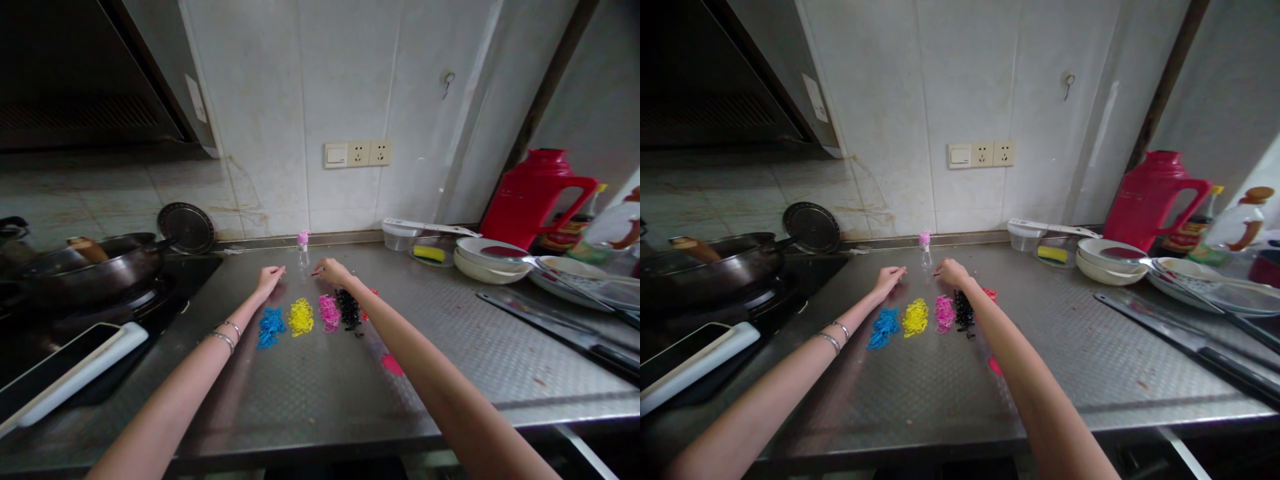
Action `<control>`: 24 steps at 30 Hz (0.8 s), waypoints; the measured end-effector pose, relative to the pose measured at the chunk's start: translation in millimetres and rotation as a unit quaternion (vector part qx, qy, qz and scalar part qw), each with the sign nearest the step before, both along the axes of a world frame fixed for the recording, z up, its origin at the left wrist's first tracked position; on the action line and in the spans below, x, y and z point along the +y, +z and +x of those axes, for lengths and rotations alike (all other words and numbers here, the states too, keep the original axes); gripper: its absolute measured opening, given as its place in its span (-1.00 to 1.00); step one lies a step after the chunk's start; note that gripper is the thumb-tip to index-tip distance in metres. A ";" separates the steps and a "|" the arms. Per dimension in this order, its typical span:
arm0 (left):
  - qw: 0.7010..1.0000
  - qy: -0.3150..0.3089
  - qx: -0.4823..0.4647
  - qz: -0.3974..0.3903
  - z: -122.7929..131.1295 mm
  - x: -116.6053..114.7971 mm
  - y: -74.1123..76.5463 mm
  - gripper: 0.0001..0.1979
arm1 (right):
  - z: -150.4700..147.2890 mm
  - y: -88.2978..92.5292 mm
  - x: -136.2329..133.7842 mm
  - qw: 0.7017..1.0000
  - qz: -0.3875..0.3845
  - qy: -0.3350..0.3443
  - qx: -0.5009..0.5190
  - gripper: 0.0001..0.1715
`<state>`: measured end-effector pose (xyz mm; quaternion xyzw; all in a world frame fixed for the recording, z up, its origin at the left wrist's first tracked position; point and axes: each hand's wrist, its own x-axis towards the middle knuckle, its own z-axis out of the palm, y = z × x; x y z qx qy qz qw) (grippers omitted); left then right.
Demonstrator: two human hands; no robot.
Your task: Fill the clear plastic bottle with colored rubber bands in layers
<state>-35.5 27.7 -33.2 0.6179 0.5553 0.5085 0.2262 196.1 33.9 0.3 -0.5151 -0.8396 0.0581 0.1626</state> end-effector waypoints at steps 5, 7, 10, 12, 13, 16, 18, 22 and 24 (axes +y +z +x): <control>1.000 0.002 -0.007 -0.006 -0.8 -0.4 -0.1 -0.64 | -15.1 -2.1 -1.5 1.000 -0.007 -0.008 -0.029 -0.65; 1.000 0.003 -0.012 -0.010 -0.9 -0.4 -0.2 -0.64 | -17.8 -2.2 -0.5 0.999 -0.011 -0.017 -0.036 -0.67; 1.000 0.006 -0.022 -0.014 -1.1 0.0 -0.6 -0.64 | -18.5 -1.2 1.7 0.999 -0.014 -0.024 -0.044 -0.68; 1.000 0.007 -0.026 -0.015 -1.4 0.7 -1.3 -0.64 | -16.7 -0.3 3.0 0.998 -0.016 -0.026 -0.049 -0.69; 0.999 0.008 -0.028 -0.014 -1.6 1.0 -1.7 -0.64 | -15.3 0.1 3.7 0.998 -0.016 -0.027 -0.050 -0.69; 0.999 0.008 -0.032 -0.014 -2.3 2.0 -3.3 -0.63 | -10.0 0.5 6.0 0.998 -0.017 -0.028 -0.053 -0.68; 0.999 0.007 -0.033 -0.015 -2.8 2.7 -4.2 -0.63 | -6.4 0.6 7.6 0.998 -0.017 -0.028 -0.054 -0.68; 0.999 0.009 -0.031 -0.013 -3.8 4.5 -5.9 -0.64 | 1.6 1.3 9.6 0.998 -0.016 -0.027 -0.052 -0.66; 0.999 0.006 -0.029 -0.013 -4.1 5.3 -6.4 -0.64 | 5.4 2.2 9.3 0.998 -0.015 -0.027 -0.050 -0.65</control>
